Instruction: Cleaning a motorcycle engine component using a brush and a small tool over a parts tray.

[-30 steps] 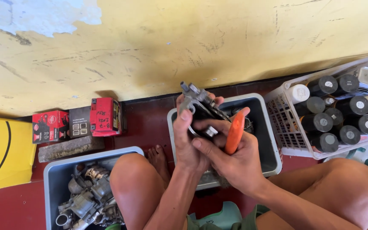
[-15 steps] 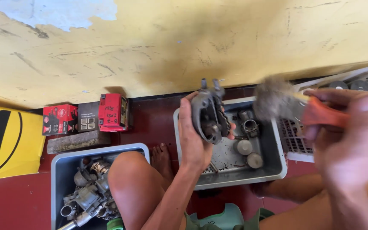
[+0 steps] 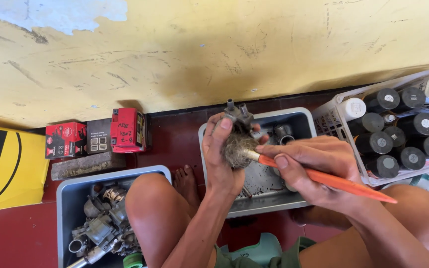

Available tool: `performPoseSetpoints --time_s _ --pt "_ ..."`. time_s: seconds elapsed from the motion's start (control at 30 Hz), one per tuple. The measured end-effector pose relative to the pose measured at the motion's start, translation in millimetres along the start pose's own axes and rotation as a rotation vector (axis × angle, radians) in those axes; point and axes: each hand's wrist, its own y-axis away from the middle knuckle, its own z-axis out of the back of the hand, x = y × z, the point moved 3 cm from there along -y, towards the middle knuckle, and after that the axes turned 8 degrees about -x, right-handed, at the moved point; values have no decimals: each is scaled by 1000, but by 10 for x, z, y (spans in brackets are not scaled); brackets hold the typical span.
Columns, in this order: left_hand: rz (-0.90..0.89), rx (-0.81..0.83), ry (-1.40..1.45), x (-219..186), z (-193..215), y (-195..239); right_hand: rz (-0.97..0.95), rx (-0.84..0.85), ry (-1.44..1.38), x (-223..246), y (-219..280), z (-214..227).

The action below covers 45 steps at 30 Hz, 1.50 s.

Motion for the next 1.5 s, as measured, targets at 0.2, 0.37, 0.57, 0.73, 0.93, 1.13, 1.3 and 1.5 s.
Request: performPoseSetpoints --time_s 0.2,0.37,0.57,0.73,0.93,1.13,1.3,1.5 --pt "72 199 176 52 -55 -64 -154 -220 -324 -323 120 502" --pt "-435 271 -209 -155 -94 7 -956 -181 -303 -316 132 -240" --pt "-659 357 -335 -256 -242 142 -975 43 -313 -127 55 -557" --pt "-560 220 -163 -165 -127 18 -848 -69 -580 -370 299 -680" --pt "-329 191 -65 -141 -26 -70 -824 -1 -524 -481 281 -584" --pt "96 6 164 -163 -19 -105 -497 -182 332 -349 -55 418" --pt "121 -2 56 -36 15 23 -859 -821 -74 -473 317 540" --pt "-176 -113 -102 64 37 -93 163 -184 94 -6 181 -374"
